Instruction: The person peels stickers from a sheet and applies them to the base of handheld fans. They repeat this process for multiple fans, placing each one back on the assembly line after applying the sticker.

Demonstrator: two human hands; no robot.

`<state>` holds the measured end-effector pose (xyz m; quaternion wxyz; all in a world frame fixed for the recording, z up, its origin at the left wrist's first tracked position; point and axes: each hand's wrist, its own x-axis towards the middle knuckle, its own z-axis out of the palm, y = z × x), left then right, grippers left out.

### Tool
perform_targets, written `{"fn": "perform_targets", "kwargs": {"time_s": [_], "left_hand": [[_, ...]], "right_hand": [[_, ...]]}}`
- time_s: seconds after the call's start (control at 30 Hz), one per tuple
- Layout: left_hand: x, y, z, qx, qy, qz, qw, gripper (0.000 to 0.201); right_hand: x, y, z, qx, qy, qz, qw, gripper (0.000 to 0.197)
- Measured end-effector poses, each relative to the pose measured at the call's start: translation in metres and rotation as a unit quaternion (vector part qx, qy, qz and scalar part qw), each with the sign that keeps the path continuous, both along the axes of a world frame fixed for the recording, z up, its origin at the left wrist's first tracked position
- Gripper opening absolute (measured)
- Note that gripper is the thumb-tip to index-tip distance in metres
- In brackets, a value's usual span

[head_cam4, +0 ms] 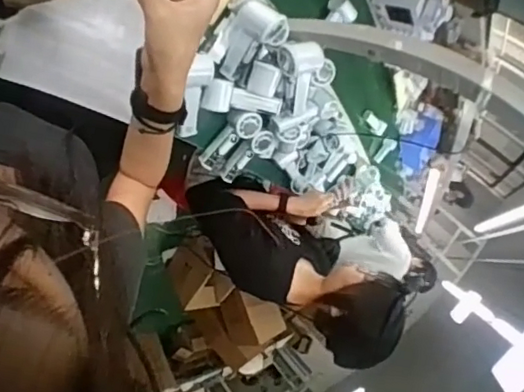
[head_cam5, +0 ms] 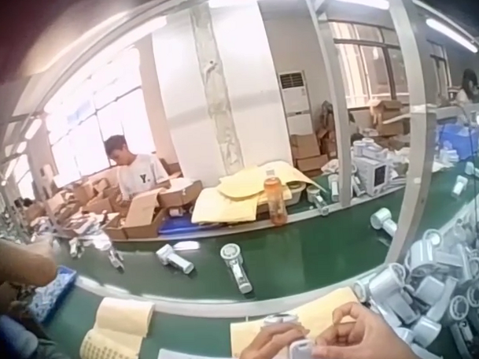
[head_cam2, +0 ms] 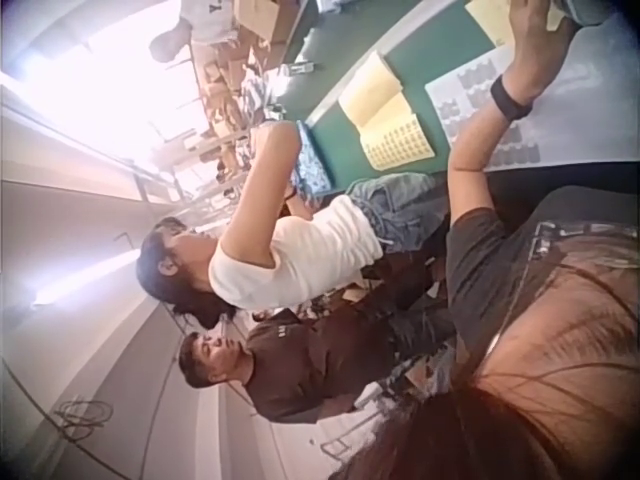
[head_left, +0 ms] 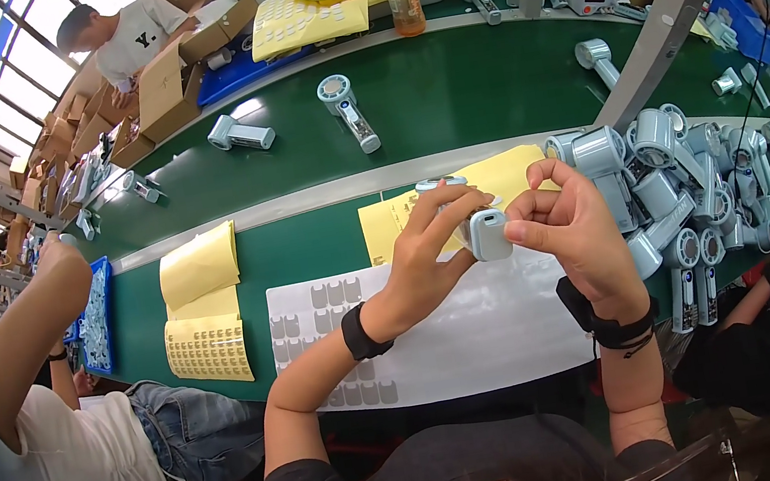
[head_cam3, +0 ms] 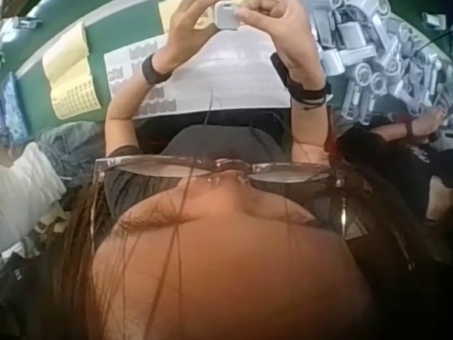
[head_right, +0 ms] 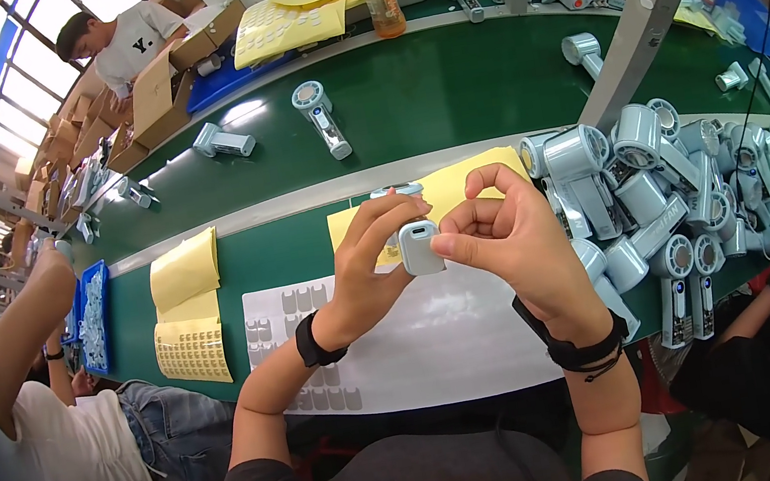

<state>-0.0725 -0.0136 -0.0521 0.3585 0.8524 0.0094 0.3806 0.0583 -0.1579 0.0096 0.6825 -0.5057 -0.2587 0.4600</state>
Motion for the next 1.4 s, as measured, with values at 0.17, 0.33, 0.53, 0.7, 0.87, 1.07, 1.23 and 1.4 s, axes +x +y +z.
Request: {"fn": "perform_targets", "kwargs": {"time_s": [0.17, 0.33, 0.53, 0.7, 0.87, 1.07, 1.23, 1.4], "left_hand": [[0.0, -0.001, 0.0, 0.0, -0.003, 0.0, 1.0, 0.054], [0.0, -0.001, -0.002, -0.006, 0.002, 0.001, 1.0, 0.054], [0.002, -0.003, -0.002, -0.004, -0.002, 0.007, 1.0, 0.054], [0.022, 0.008, -0.013, 0.023, -0.002, -0.035, 0.999, 0.056], [0.106, 0.06, -0.025, 0.23, 0.07, -0.074, 0.968, 0.049], [0.155, 0.158, -0.083, 0.475, 0.157, 0.011, 0.866, 0.06], [0.136, 0.168, -0.059, 0.261, 0.12, 0.092, 0.953, 0.065], [0.077, 0.235, -0.057, 0.276, 0.17, 0.256, 0.911, 0.061]], "right_hand": [[-0.003, -0.001, 0.002, -0.002, -0.009, -0.01, 1.0, 0.048], [-0.007, 0.0, 0.003, 0.001, -0.028, -0.023, 0.999, 0.048], [-0.01, -0.001, -0.003, -0.016, -0.135, -0.059, 0.989, 0.043], [0.015, -0.002, -0.044, -0.051, -0.212, -0.12, 0.969, 0.028], [0.028, -0.006, -0.095, -0.045, -0.151, -0.198, 0.968, 0.019], [0.006, 0.012, -0.1, -0.186, -0.351, -0.095, 0.913, 0.019], [0.03, 0.063, -0.109, -0.132, -0.493, -0.119, 0.852, 0.023], [0.044, 0.161, -0.12, -0.088, -0.595, -0.206, 0.772, 0.025]]}}
